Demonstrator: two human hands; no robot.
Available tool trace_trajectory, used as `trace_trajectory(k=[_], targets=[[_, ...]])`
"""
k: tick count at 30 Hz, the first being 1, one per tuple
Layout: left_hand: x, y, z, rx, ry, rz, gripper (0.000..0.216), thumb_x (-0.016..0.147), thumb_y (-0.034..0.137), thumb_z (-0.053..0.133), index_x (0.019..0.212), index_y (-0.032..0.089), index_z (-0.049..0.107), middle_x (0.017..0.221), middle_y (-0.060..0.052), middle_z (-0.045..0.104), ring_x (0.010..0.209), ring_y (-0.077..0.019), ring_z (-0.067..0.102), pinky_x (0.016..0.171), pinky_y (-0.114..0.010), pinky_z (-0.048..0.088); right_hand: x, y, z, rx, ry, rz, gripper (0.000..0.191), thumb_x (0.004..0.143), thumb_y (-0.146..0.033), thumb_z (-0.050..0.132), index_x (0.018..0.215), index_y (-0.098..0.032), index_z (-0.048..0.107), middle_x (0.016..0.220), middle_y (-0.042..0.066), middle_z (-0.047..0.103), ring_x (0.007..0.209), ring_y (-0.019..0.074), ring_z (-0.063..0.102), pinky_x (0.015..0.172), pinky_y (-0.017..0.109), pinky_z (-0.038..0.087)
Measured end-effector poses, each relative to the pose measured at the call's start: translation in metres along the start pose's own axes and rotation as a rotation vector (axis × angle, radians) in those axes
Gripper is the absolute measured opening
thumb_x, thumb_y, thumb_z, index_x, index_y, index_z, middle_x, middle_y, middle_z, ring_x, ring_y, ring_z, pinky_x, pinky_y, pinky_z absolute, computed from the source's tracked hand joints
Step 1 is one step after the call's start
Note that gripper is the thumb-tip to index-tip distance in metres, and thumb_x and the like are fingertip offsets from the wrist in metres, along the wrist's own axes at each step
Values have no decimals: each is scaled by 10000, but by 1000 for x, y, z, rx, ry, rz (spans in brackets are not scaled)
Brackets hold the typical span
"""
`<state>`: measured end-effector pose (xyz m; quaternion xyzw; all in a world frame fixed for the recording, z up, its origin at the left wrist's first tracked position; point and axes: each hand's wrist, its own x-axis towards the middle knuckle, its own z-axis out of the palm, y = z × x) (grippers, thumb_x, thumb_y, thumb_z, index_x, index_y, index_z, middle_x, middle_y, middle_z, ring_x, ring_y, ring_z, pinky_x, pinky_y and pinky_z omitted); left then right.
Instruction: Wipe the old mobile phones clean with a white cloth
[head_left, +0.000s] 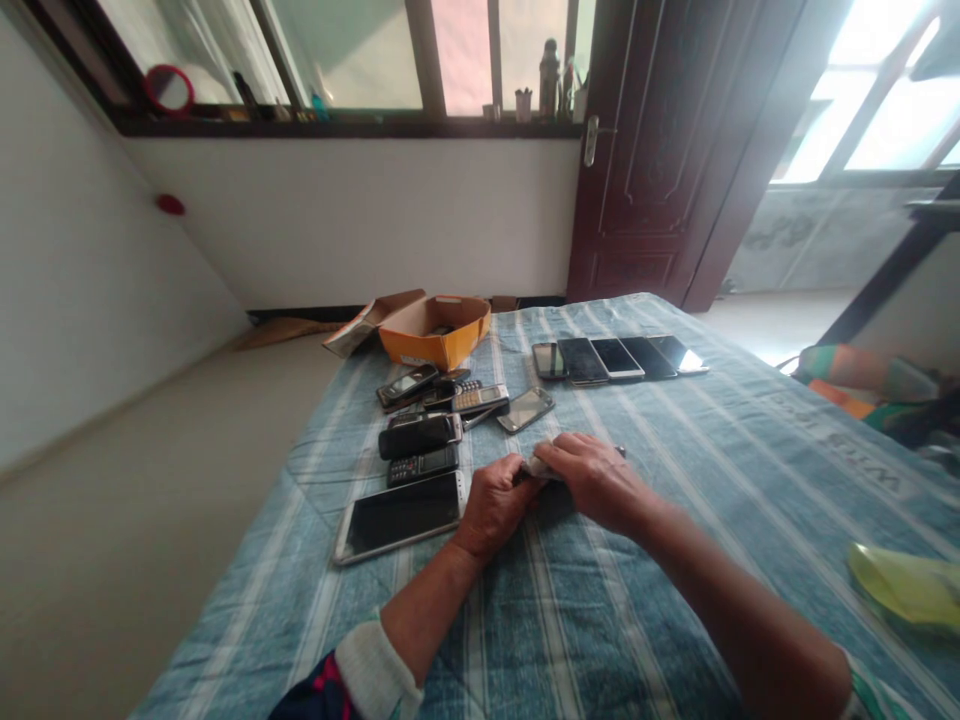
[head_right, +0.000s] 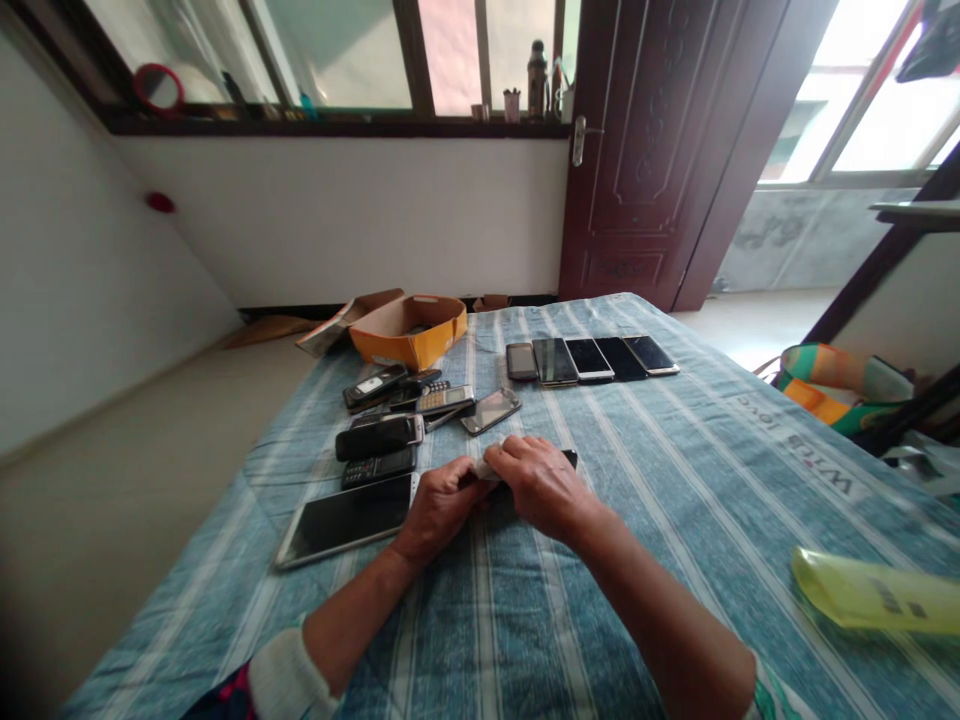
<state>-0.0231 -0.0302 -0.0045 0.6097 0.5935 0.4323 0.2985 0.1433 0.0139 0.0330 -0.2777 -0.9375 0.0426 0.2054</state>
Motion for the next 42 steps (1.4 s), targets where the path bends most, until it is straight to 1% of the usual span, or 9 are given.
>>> trace_trajectory(k=[4, 7, 12, 18, 21, 25, 28, 34, 42], targets=[[-1, 0, 0, -36, 22, 7, 220, 748, 364, 598, 657, 175, 532, 544, 42, 529, 507, -113, 488, 502, -218, 387, 11, -8, 4, -14, -29, -43, 119, 873, -107, 461, 861, -161, 566, 792, 30, 550, 709, 146, 467, 664, 268, 312], [-2, 0, -1, -39, 19, 5, 233, 738, 371, 606, 644, 174, 526, 540, 39, 538, 512, -116, 491, 506, -219, 390, 12, -7, 6, -51, -37, -48, 133, 890, -130, 449, 819, -161, 557, 753, 23, 540, 664, 139, 448, 635, 273, 289], [-4, 1, -2, 31, 3, 28, 263, 735, 398, 619, 624, 175, 535, 544, 36, 533, 533, -119, 484, 504, -214, 378, 0, 6, 5, -77, -53, -67, 151, 914, -153, 430, 813, -168, 541, 736, 7, 526, 623, 117, 418, 603, 266, 248], [-3, 3, -1, 38, -7, 30, 181, 751, 337, 604, 681, 171, 588, 566, 25, 558, 551, -130, 511, 517, -222, 382, -14, 28, -9, -59, -94, -9, 164, 917, -196, 449, 776, -163, 527, 716, -3, 509, 599, 97, 396, 563, 253, 206], [-2, 2, -1, 48, -7, 34, 190, 751, 346, 606, 678, 172, 584, 565, 26, 560, 548, -131, 511, 514, -222, 380, -10, 23, -9, -64, -95, 5, 168, 917, -202, 453, 773, -161, 529, 714, 1, 517, 598, 96, 403, 562, 253, 205], [-2, -2, -2, 15, 12, 18, 256, 750, 389, 612, 640, 169, 542, 554, 32, 540, 534, -119, 490, 507, -217, 384, 6, 4, -1, -97, -102, -61, 134, 911, -167, 442, 822, -164, 542, 756, 16, 555, 623, 114, 440, 586, 264, 235], [-2, -3, -2, -20, 14, -9, 265, 750, 402, 614, 655, 166, 541, 554, 36, 540, 523, -115, 492, 504, -216, 391, 14, -2, 4, -108, -119, -80, 136, 910, -172, 437, 838, -163, 552, 767, 22, 570, 629, 121, 458, 601, 268, 253], [-3, 0, -4, -5, -27, 16, 237, 736, 389, 639, 680, 165, 585, 563, 26, 575, 543, -131, 529, 506, -219, 399, 4, 15, -3, -94, -142, -70, 149, 911, -171, 440, 803, -162, 543, 757, 10, 570, 607, 98, 438, 565, 257, 216], [-2, 0, -1, 14, -15, 47, 160, 760, 316, 603, 700, 168, 616, 574, 19, 579, 549, -135, 544, 499, -217, 401, -22, 41, -17, -44, -124, 36, 191, 922, -249, 460, 775, -162, 548, 715, -1, 539, 610, 90, 430, 559, 243, 217]])
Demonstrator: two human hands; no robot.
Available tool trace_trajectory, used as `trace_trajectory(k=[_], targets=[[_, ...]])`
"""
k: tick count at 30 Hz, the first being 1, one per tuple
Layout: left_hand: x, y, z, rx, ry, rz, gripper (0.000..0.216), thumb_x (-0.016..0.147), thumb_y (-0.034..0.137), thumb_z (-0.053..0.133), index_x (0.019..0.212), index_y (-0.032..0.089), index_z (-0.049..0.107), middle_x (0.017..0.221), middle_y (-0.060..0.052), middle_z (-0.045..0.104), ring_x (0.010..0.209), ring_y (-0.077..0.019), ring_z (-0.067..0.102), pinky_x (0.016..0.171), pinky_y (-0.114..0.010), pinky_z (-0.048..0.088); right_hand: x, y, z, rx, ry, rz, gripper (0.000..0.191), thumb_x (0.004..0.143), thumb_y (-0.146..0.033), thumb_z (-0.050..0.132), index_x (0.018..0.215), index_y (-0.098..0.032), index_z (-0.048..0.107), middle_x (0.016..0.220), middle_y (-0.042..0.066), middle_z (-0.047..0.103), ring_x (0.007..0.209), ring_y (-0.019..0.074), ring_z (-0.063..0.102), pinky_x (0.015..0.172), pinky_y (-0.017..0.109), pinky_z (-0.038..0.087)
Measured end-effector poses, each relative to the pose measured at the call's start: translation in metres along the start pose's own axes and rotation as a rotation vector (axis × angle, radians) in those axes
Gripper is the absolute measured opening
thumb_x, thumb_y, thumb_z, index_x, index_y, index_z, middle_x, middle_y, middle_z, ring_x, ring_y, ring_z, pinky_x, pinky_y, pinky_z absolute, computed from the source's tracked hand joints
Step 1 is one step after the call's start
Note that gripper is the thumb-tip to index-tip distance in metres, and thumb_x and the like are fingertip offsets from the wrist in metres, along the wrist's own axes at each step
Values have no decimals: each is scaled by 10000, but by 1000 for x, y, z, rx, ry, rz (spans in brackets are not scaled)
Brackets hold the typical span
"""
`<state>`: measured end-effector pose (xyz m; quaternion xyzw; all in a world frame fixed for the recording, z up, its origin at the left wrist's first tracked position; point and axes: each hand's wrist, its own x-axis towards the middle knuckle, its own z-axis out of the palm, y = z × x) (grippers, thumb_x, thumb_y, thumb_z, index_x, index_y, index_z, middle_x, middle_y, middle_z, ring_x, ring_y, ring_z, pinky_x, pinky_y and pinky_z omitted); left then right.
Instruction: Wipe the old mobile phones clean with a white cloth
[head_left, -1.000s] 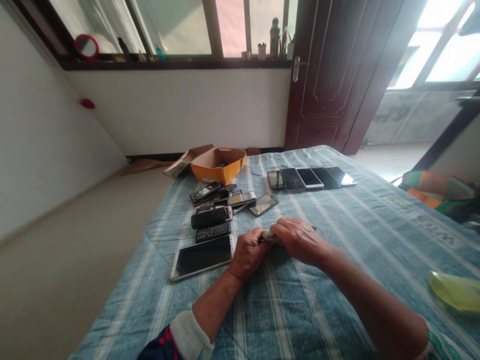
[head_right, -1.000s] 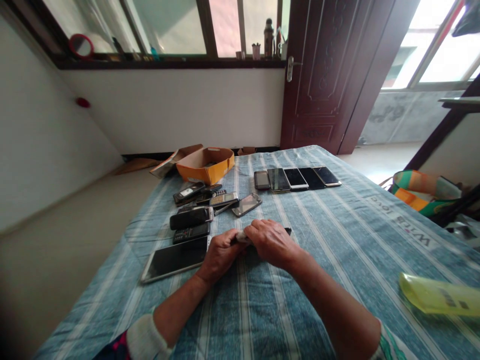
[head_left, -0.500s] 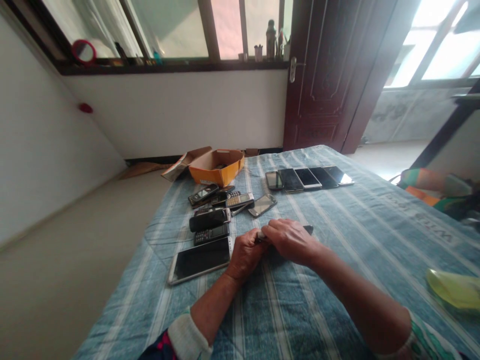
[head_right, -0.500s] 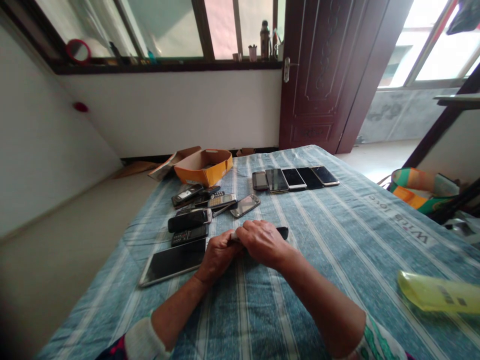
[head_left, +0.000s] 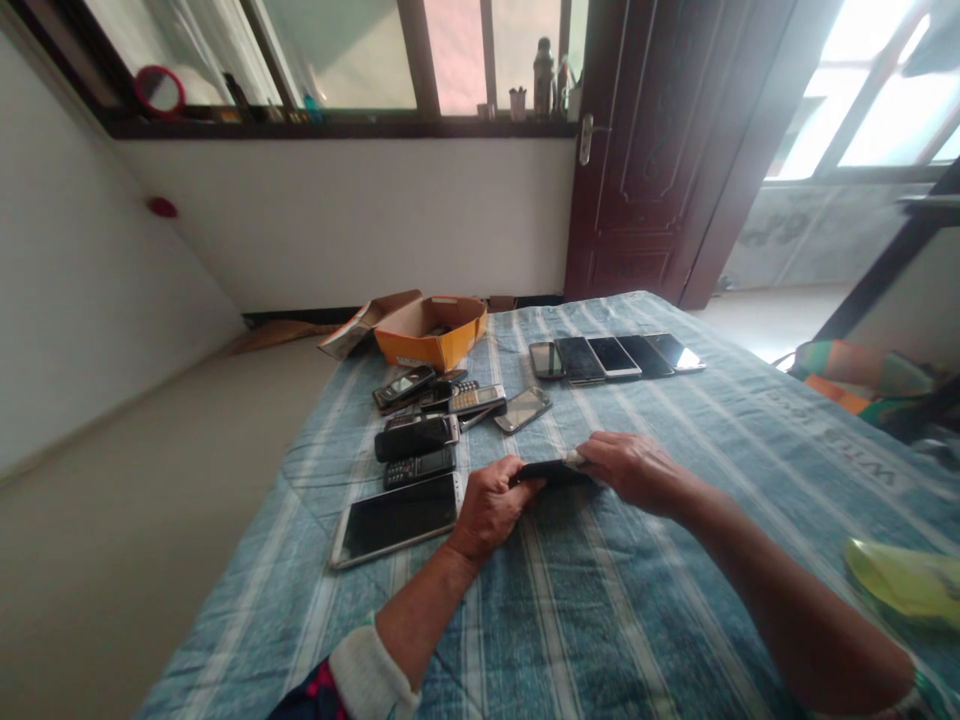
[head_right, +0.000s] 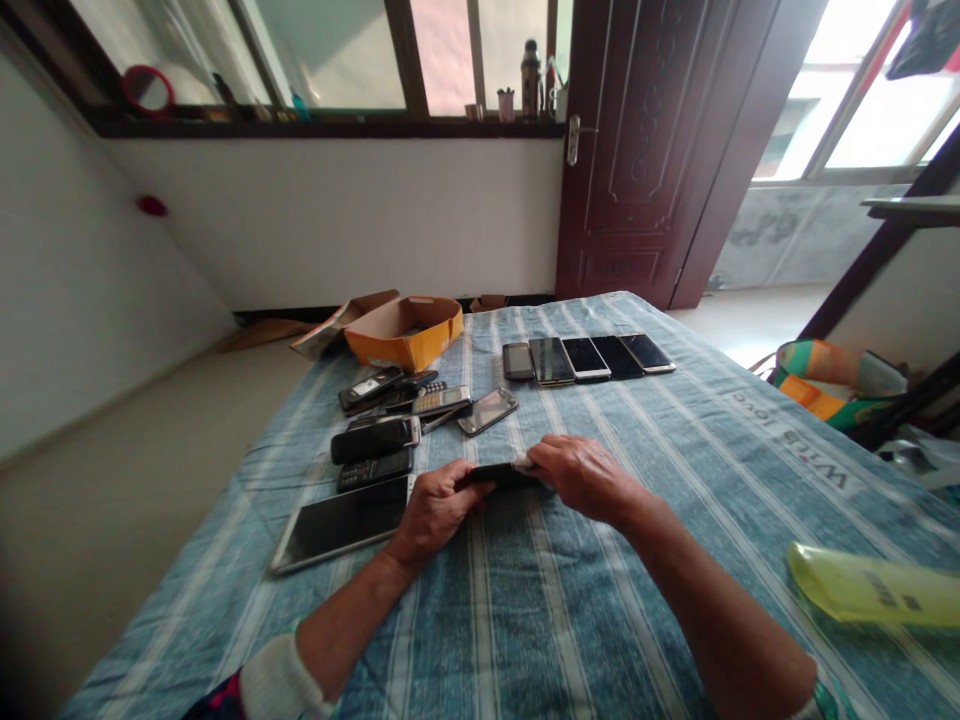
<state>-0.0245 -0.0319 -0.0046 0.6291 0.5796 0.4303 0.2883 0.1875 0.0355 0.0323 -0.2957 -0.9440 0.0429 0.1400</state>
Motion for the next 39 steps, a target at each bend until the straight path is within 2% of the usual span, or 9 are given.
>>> trace_trajectory(k=[4, 10, 13, 16, 22, 25, 30, 35, 39], targets=[[1, -1, 0, 59, 7, 31, 165, 775, 316, 587, 697, 173, 615, 573, 22, 569, 546, -132, 533, 498, -217, 394, 3, -5, -1, -23, 3, 23, 189, 922, -261, 465, 793, -161, 561, 738, 9, 549, 620, 95, 436, 563, 247, 218], [1, -2, -2, 84, -5, 32, 244, 776, 391, 601, 670, 172, 579, 560, 28, 555, 538, -129, 517, 501, -219, 389, 30, -33, 5, -72, -28, -69, 165, 912, -171, 434, 802, -162, 556, 752, 16, 562, 618, 104, 437, 567, 263, 216], [2, -3, -2, 52, -3, 5, 258, 766, 412, 611, 677, 174, 569, 555, 30, 555, 542, -133, 527, 508, -221, 399, 35, -37, 8, -85, -21, -92, 138, 905, -169, 443, 823, -166, 553, 771, 19, 567, 631, 109, 444, 566, 265, 214], [2, -3, -1, 24, -6, 1, 225, 762, 382, 607, 671, 178, 575, 556, 31, 558, 543, -135, 535, 506, -220, 402, 27, -28, 7, -69, -10, -96, 176, 925, -188, 417, 805, -165, 544, 751, 12, 555, 620, 104, 438, 568, 263, 217], [2, -1, 0, -7, -5, -5, 177, 758, 335, 604, 674, 180, 596, 556, 26, 576, 524, -136, 544, 495, -224, 403, -2, 5, -1, -31, -1, 3, 214, 939, -259, 417, 798, -162, 545, 730, 9, 537, 626, 101, 449, 565, 252, 227], [1, -1, 0, 12, -2, 9, 176, 760, 338, 603, 680, 181, 605, 549, 24, 579, 524, -138, 544, 494, -224, 400, -9, 9, -4, -43, -8, 30, 219, 938, -248, 410, 801, -160, 556, 739, 15, 545, 628, 102, 452, 564, 251, 232], [1, -1, -1, 69, -5, 45, 176, 766, 342, 599, 697, 181, 616, 580, 19, 582, 555, -138, 545, 514, -222, 402, 6, -14, -7, -79, -65, 25, 241, 944, -233, 394, 790, -159, 564, 728, 17, 554, 611, 100, 449, 556, 256, 213], [1, -1, -2, 80, 9, 47, 249, 764, 396, 601, 652, 178, 563, 555, 30, 547, 536, -126, 511, 508, -218, 396, 35, -43, -4, -82, -123, -38, 130, 884, -137, 451, 843, -159, 573, 805, 37, 595, 667, 120, 499, 572, 258, 235], [1, -1, -2, 48, 17, 21, 266, 756, 410, 613, 644, 177, 548, 549, 34, 547, 538, -129, 520, 510, -218, 402, 38, -44, -4, -63, -141, -48, 136, 886, -135, 439, 860, -159, 570, 817, 42, 593, 673, 123, 509, 571, 260, 242]])
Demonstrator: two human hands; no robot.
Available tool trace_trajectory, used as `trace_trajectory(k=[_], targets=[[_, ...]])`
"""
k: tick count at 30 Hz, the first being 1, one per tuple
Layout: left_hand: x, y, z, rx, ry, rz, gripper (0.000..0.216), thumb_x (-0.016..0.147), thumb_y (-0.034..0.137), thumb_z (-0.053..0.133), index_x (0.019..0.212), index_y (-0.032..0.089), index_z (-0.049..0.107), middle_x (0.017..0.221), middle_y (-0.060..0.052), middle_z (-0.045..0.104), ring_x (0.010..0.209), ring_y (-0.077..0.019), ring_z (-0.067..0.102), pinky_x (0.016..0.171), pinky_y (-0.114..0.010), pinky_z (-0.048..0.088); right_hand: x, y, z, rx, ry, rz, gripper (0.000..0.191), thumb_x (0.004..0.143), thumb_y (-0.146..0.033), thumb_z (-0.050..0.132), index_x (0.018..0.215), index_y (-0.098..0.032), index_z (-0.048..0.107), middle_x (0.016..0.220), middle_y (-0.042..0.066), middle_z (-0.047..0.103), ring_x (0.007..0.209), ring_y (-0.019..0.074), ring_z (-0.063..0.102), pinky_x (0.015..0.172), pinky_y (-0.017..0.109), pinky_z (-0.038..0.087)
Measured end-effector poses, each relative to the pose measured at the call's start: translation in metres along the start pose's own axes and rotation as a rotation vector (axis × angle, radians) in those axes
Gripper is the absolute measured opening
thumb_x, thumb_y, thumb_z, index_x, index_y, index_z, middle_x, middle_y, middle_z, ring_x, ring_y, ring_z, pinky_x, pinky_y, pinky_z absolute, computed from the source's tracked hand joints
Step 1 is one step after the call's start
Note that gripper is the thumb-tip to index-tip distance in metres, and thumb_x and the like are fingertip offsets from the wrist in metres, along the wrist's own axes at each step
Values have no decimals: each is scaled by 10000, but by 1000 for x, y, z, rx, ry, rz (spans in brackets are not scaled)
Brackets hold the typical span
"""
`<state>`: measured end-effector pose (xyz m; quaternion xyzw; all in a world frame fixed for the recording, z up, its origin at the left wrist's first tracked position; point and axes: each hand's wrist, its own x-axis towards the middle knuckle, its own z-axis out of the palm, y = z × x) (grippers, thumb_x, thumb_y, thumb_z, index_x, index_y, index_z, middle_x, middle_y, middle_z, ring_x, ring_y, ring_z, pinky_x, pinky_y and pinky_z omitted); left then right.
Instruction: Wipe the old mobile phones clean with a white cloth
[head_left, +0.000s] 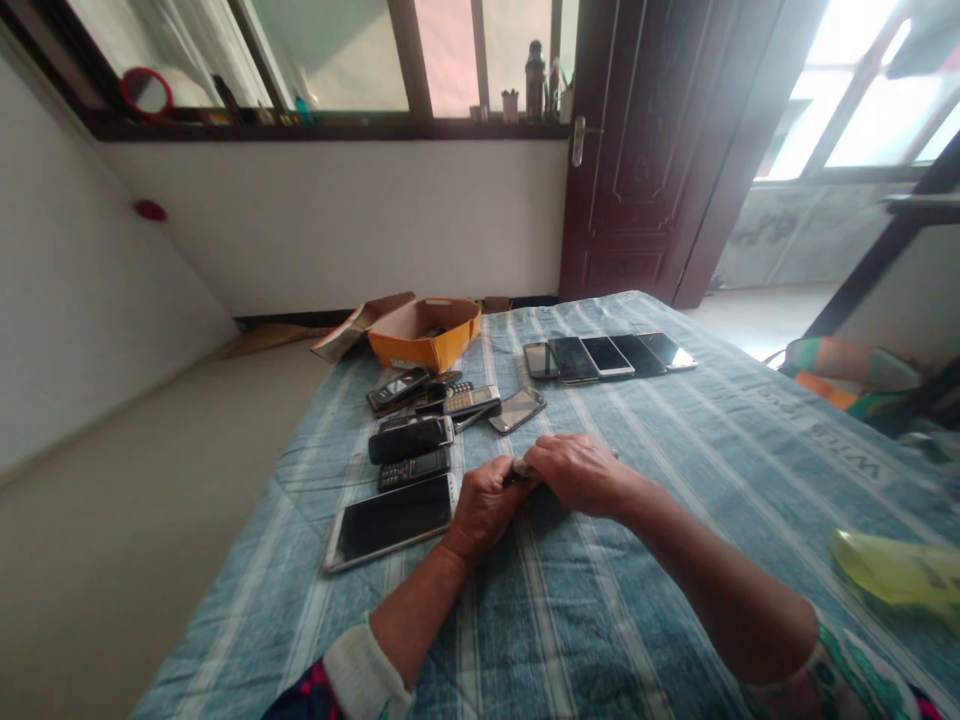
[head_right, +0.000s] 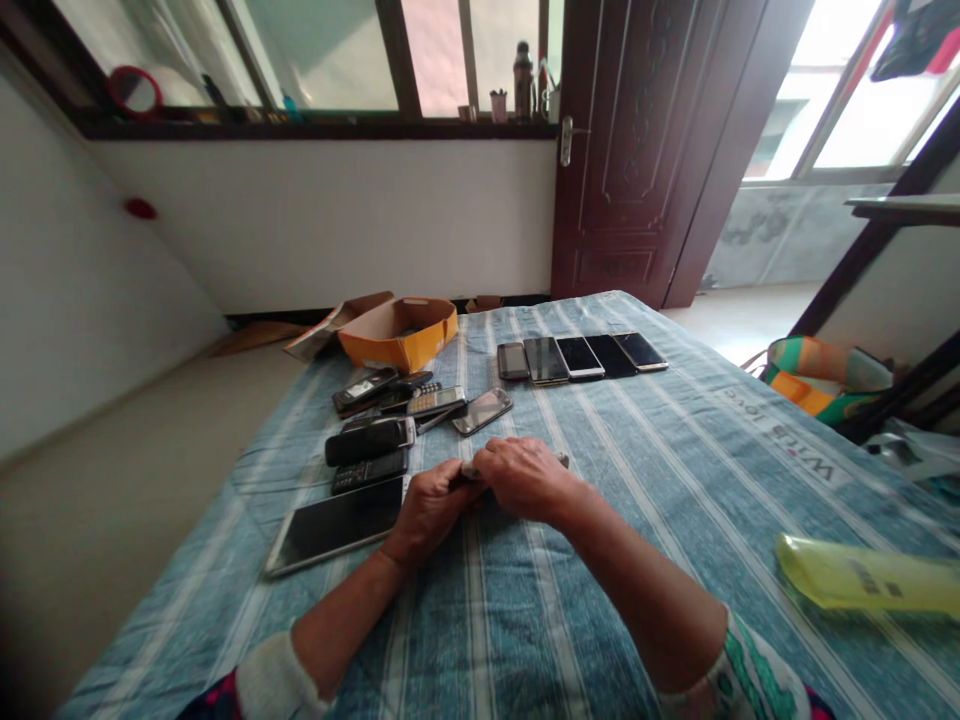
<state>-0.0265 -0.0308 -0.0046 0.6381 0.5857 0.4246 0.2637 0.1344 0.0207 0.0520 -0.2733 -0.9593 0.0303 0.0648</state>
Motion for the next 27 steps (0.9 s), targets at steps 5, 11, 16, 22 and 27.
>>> trace_trajectory(k=[5, 11, 16, 22, 27], targets=[[-1, 1, 0, 11, -36, 10, 190, 768, 356, 603, 714, 175, 623, 590, 15, 603, 565, -144, 556, 527, -226, 415, -21, 20, 3, 36, 30, 5, 160, 908, -144, 419, 817, -161, 550, 770, 15, 562, 630, 97, 468, 555, 254, 224], [-1, 3, 0, -19, -21, 10, 160, 767, 325, 599, 696, 184, 626, 562, 20, 595, 540, -141, 555, 511, -224, 415, -52, 51, 7, 93, 86, 72, 222, 937, -243, 405, 787, -161, 546, 727, 9, 539, 598, 92, 442, 541, 246, 240], [-1, 0, 1, -9, -22, 16, 163, 760, 329, 606, 693, 182, 623, 550, 23, 587, 539, -139, 551, 512, -222, 411, -66, 59, -1, 79, 31, 169, 214, 919, -223, 412, 756, -172, 542, 694, 7, 535, 571, 99, 431, 526, 248, 252], [-1, -1, 2, 7, -22, 30, 160, 765, 315, 595, 682, 179, 614, 579, 14, 580, 560, -141, 550, 517, -223, 404, -70, 48, -16, -1, 51, 337, 204, 867, -140, 442, 731, -191, 584, 659, 20, 565, 541, 113, 436, 512, 262, 230], [1, -2, 3, 15, -16, 28, 183, 760, 330, 598, 653, 181, 592, 562, 24, 552, 557, -138, 538, 513, -220, 399, -54, 20, -21, -46, 286, 423, 204, 911, -176, 406, 940, -213, 605, 801, 38, 601, 641, 133, 510, 543, 258, 260]])
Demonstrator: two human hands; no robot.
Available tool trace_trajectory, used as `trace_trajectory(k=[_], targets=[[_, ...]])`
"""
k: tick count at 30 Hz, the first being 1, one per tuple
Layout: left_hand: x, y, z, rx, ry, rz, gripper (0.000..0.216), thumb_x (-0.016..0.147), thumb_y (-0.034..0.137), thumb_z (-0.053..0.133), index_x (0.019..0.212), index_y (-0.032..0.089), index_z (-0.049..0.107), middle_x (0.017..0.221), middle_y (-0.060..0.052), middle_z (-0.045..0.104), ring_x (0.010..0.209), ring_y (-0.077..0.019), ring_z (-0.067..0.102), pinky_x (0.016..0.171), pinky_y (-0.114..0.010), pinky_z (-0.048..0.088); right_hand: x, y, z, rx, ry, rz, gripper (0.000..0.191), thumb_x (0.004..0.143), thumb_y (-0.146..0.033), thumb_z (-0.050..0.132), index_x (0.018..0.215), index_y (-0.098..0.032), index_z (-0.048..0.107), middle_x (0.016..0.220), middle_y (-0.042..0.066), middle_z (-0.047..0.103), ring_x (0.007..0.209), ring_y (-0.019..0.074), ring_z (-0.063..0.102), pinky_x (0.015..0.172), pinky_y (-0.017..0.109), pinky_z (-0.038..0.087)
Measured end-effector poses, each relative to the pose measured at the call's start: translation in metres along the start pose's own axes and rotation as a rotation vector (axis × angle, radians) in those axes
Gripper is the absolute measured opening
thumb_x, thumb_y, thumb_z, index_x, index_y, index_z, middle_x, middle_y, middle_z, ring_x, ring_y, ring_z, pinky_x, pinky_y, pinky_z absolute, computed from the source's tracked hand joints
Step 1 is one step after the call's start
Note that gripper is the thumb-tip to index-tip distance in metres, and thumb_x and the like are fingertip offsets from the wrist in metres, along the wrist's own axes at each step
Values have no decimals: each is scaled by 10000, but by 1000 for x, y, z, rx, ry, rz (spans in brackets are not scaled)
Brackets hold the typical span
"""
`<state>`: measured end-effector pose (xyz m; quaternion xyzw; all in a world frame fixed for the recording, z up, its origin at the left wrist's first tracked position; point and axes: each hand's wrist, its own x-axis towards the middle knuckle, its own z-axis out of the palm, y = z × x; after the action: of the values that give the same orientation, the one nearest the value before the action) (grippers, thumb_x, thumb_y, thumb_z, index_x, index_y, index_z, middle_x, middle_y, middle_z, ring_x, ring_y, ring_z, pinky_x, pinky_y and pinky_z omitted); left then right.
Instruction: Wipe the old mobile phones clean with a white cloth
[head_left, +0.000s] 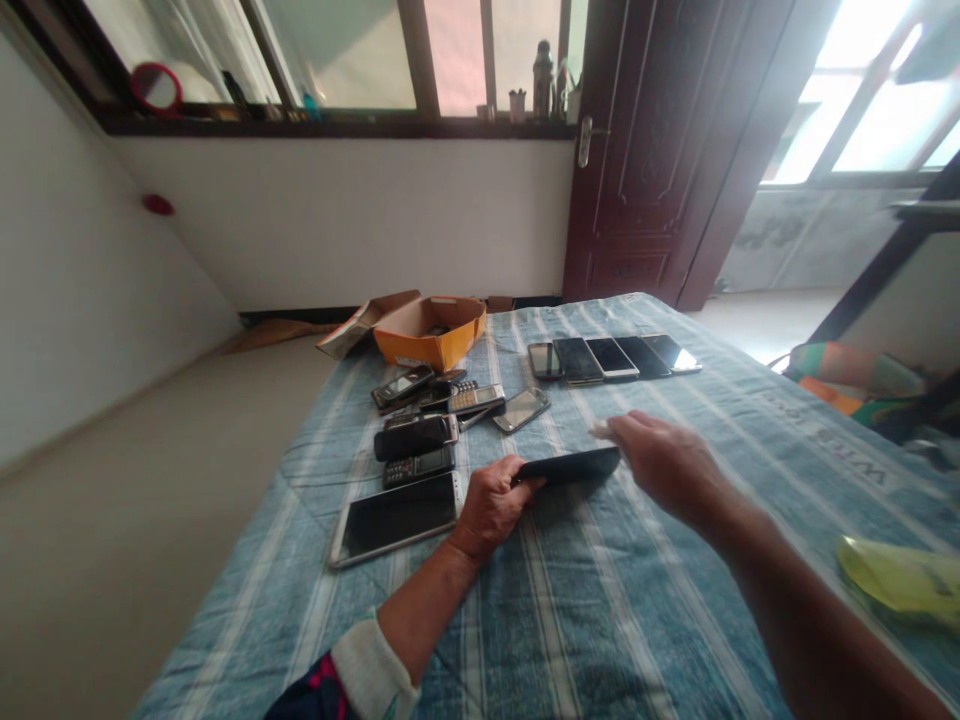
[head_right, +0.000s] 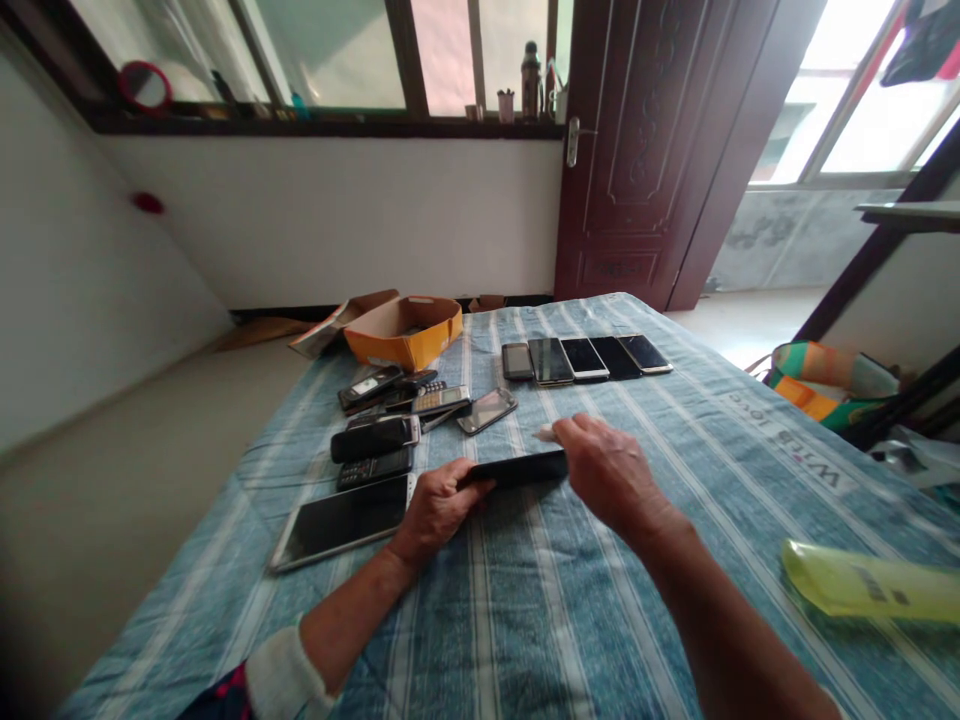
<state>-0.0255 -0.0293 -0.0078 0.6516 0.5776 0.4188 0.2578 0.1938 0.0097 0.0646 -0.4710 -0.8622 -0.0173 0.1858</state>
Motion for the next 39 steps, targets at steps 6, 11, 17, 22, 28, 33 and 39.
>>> trace_trajectory(k=[6, 11, 17, 22, 28, 33, 39], targets=[[-1, 0, 0, -27, 30, 32, 221, 787, 359, 572, 663, 177, 562, 587, 27, 566, 538, -123, 523, 535, -225, 416, 12, -55, 29, 38, -109, -234, 148, 916, -191, 417, 895, -207, 563, 921, 51, 603, 856, 174, 531, 597, 257, 320], [-2, 3, -1, 36, 16, 40, 273, 798, 400, 570, 645, 175, 562, 566, 24, 544, 550, -129, 518, 517, -220, 394, 10, -48, 37, -4, -177, -245, 132, 906, -163, 426, 903, -202, 552, 880, 47, 593, 805, 173, 527, 563, 266, 288], [-1, 0, 1, 25, 1, 34, 187, 779, 322, 589, 651, 185, 590, 591, 21, 555, 569, -136, 532, 522, -221, 401, 4, 1, 28, 5, -210, -210, 163, 926, -175, 402, 871, -180, 555, 824, 40, 576, 757, 151, 521, 561, 254, 265], [-1, 1, 1, 23, 14, 21, 191, 766, 310, 593, 626, 184, 556, 580, 24, 530, 562, -132, 526, 524, -221, 397, 2, 33, 23, 88, -256, -135, 176, 923, -209, 412, 822, -169, 552, 790, 30, 591, 657, 122, 509, 561, 239, 277], [-2, 4, 0, 55, -10, -13, 164, 790, 298, 563, 685, 175, 589, 582, 21, 552, 570, -132, 533, 534, -218, 391, 1, 21, 2, -39, -294, -20, 216, 871, -116, 404, 845, -170, 611, 744, 41, 604, 624, 130, 510, 541, 255, 248], [-3, 6, -1, 44, -9, -6, 176, 787, 306, 564, 668, 175, 567, 577, 20, 549, 573, -135, 536, 534, -218, 388, 5, -8, 1, -88, -155, 62, 215, 909, -154, 381, 915, -192, 592, 871, 53, 595, 752, 157, 539, 575, 255, 274], [-2, 1, 1, 15, 18, 61, 163, 784, 305, 552, 699, 168, 564, 627, 20, 561, 592, -130, 529, 564, -223, 408, 11, -55, 33, 35, -119, -211, 138, 917, -169, 414, 924, -193, 550, 912, 41, 592, 831, 170, 530, 594, 256, 312]])
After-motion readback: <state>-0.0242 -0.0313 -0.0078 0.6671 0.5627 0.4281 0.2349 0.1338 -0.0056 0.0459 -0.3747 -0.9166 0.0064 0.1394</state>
